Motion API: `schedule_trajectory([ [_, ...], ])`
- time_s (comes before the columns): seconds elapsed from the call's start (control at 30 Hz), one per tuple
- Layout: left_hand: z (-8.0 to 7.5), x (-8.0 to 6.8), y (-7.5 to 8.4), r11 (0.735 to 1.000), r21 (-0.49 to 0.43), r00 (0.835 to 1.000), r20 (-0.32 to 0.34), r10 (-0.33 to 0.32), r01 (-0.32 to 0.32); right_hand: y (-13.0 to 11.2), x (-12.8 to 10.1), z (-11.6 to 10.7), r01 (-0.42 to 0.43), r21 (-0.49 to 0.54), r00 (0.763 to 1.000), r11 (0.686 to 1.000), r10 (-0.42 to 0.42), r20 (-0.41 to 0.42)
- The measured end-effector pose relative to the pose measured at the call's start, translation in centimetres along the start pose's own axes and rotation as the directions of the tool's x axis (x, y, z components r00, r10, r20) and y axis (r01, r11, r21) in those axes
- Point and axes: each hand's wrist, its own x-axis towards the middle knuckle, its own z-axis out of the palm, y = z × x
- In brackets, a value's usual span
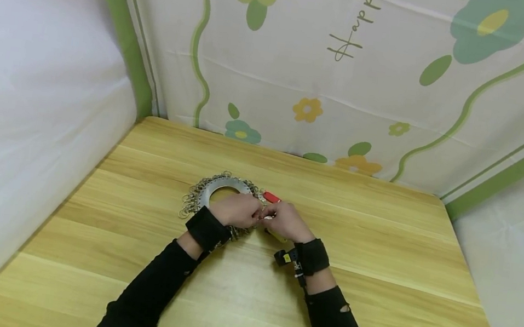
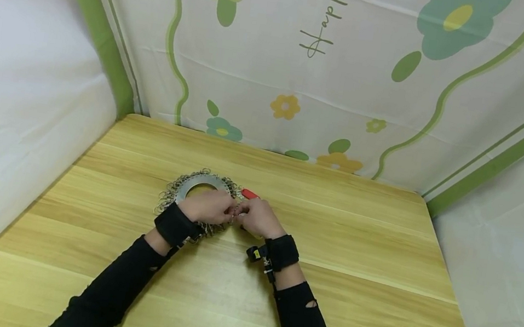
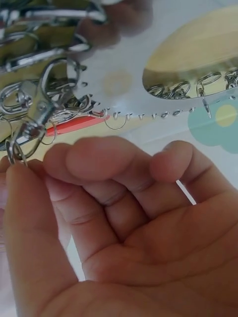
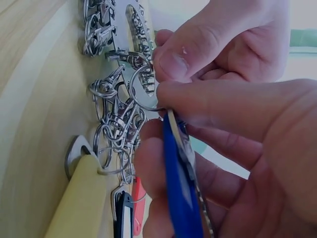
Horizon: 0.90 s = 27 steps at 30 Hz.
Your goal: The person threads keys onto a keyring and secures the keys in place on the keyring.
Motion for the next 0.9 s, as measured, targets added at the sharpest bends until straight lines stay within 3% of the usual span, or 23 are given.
schedule_trajectory([
  [0.3, -0.15, -0.16, 0.01, 1.000, -0.003, 1.000, -0.006, -0.014, 0.014, -0.33, -0.04, -0.22, -0.011, 0.016, 1.000, 1.000, 0.011, 0.005],
  [0.5, -0.21, -0.17, -0.20, 1.000, -0.009, 1.000, -0.014, 0.020, -0.020, -0.25, -0.10, -0.39, -0.010, 0.033, 1.000, 0.999, 0.010, 0.003],
  [0.9, -0.18, -0.17, -0.14, 0.999, -0.028, 1.000, -0.014, 0.016, -0.016, -0.05, -0.01, -0.12, 0.033, -0.011, 0.999, 0.999, -0.033, 0.003],
])
